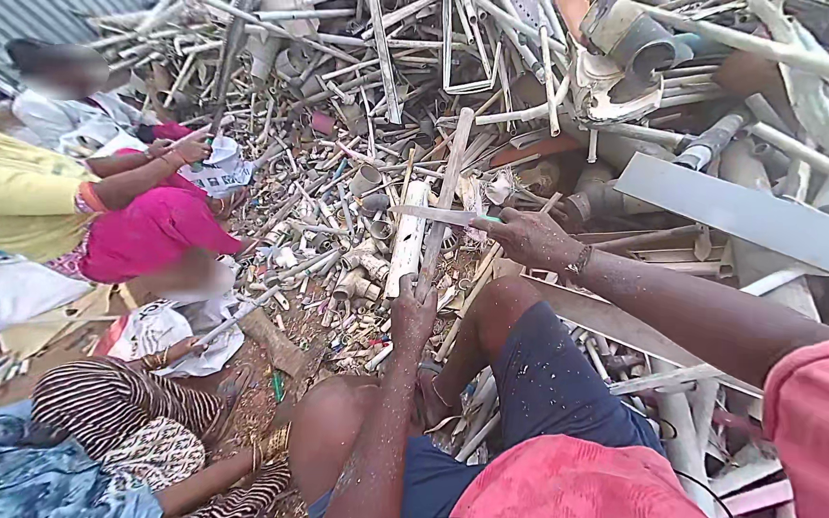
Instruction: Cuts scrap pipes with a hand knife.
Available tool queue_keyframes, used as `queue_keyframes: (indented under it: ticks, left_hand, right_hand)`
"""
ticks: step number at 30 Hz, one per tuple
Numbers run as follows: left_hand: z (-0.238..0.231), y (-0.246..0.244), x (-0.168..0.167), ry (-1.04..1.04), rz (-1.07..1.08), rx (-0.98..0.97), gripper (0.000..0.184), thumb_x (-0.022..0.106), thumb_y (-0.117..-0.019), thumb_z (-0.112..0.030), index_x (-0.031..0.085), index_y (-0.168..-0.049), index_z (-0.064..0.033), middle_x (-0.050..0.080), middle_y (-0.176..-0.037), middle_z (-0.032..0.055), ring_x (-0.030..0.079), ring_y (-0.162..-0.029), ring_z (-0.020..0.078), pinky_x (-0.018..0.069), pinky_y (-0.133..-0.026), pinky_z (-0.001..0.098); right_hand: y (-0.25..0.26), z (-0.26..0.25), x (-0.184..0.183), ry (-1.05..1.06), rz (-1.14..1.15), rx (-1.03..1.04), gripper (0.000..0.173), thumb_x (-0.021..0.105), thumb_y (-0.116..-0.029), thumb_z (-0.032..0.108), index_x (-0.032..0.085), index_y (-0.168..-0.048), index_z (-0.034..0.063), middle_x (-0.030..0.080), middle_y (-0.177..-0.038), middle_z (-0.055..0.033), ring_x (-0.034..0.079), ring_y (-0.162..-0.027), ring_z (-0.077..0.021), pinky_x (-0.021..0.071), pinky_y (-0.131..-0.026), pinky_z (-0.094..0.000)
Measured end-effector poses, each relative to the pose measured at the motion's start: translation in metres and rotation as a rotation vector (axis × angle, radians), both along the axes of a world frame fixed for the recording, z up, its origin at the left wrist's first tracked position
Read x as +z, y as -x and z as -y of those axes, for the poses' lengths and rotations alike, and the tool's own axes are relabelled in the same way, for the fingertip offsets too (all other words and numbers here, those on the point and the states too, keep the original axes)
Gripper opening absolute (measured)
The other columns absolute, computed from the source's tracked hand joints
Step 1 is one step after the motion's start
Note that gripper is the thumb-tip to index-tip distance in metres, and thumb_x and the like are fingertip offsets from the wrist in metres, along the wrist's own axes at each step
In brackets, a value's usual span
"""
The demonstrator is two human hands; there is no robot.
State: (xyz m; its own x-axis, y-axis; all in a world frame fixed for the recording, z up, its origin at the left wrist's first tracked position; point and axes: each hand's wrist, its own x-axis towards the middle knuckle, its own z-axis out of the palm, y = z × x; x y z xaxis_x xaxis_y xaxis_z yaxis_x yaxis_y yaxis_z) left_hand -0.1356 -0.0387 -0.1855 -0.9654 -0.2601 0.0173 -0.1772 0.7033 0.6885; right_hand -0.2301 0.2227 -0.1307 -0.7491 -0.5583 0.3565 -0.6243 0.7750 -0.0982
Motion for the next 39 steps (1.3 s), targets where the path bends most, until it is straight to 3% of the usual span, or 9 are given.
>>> queue_keyframes:
  ticks: [3,9,14,18,23,28,32,35,39]
  left_hand:
    - [-0.001,-0.001,-0.009,-0.122,0.02,-0.066,0.051,0.071,-0.0963,-0.036,0.055,-0.137,-0.0102,0.068,-0.084,0.0084,0.064,-0.066,0.0199,0.0553,-0.066,0.0423]
    - [0.006,0.006,-0.011,-0.459,-0.08,-0.18,0.031,0.059,-0.1018,-0.017,0.064,-0.128,-0.0006,0.068,-0.085,0.0053,0.063,-0.064,0.0118,0.0556,-0.062,0.0303]
    - [-0.006,-0.002,-0.014,-0.588,-0.032,-0.31,0.026,0.051,-0.1072,-0.022,0.066,-0.108,-0.0008,0.063,-0.07,0.0028,0.056,-0.048,0.0119,0.0513,-0.046,0.028]
    - [-0.004,-0.003,-0.005,-0.699,-0.001,-0.34,0.042,0.06,-0.1033,-0.024,0.048,-0.137,-0.0024,0.056,-0.071,0.0043,0.052,-0.045,0.0137,0.0507,-0.043,0.029]
    - [-0.004,-0.008,-0.003,-0.991,0.034,-0.409,0.025,0.05,-0.1028,-0.012,0.053,-0.124,0.001,0.056,-0.068,0.0031,0.049,-0.042,0.0098,0.0473,-0.039,0.0243]
    - [0.008,-0.008,0.002,-1.296,0.118,-0.463,0.028,0.045,-0.0978,-0.012,0.056,-0.121,0.0014,0.055,-0.068,0.0015,0.05,-0.044,0.0073,0.0467,-0.04,0.0211]
    - [0.007,-0.011,-0.001,-1.407,0.12,-0.466,0.024,0.037,-0.1009,-0.019,0.056,-0.109,-0.0074,0.05,-0.06,-0.0012,0.048,-0.039,0.0077,0.0452,-0.036,0.0219]
    - [0.006,-0.003,-0.005,-1.418,-0.021,-0.382,0.018,0.038,-0.1028,-0.019,0.052,-0.11,-0.0114,0.052,-0.067,-0.0002,0.05,-0.046,0.0092,0.049,-0.044,0.0245]
    - [-0.002,0.005,-0.011,-1.232,-0.107,-0.364,0.02,0.041,-0.1077,-0.017,0.045,-0.127,-0.0164,0.063,-0.09,0.0034,0.065,-0.074,0.0149,0.0597,-0.072,0.0336]
  right_hand:
    - [0.03,-0.022,0.022,0.142,0.125,-0.342,0.048,0.045,-0.1089,0.027,0.045,-0.156,0.0345,0.066,-0.111,-0.0235,0.068,-0.092,-0.0427,0.054,-0.076,-0.0598]
    - [-0.007,-0.009,-0.003,-0.034,0.038,0.074,0.044,0.055,-0.1036,0.024,0.058,-0.146,0.0355,0.064,-0.093,-0.0137,0.065,-0.071,-0.0306,0.0533,-0.06,-0.0481]
    - [0.028,-0.026,0.018,0.123,0.134,-0.301,0.048,0.047,-0.1075,0.026,0.047,-0.155,0.034,0.066,-0.108,-0.0226,0.068,-0.092,-0.0424,0.0539,-0.075,-0.0598]
    - [0.002,-0.014,0.006,-0.011,-0.007,0.087,0.046,0.052,-0.1032,0.021,0.056,-0.149,0.0303,0.063,-0.092,-0.0177,0.065,-0.07,-0.0349,0.053,-0.058,-0.0513]
    - [0.035,-0.032,0.037,0.154,0.084,-0.272,0.046,0.045,-0.1088,0.028,0.049,-0.154,0.0338,0.067,-0.111,-0.0212,0.068,-0.095,-0.0413,0.0533,-0.08,-0.0593]
    - [0.001,-0.013,0.009,0.016,-0.068,0.166,0.046,0.049,-0.1044,0.025,0.056,-0.149,0.034,0.062,-0.088,-0.0165,0.063,-0.067,-0.0347,0.0515,-0.056,-0.0514]
    - [0.042,-0.033,0.025,0.58,0.247,-0.221,0.045,0.053,-0.1066,0.031,0.054,-0.151,0.0216,0.071,-0.114,-0.016,0.07,-0.095,-0.0301,0.0553,-0.084,-0.0494]
    - [0.032,0.001,0.038,1.301,0.62,-0.22,0.018,0.073,-0.0957,0.026,0.067,-0.102,0.0107,0.06,-0.066,0.0023,0.045,-0.044,-0.0051,0.0385,-0.04,-0.0211]
    - [-0.016,0.069,0.043,1.487,1.089,-0.097,0.029,0.065,-0.1005,0.016,0.064,-0.128,0.0068,0.074,-0.104,-0.0089,0.059,-0.056,-0.0077,0.0447,-0.046,-0.0195]
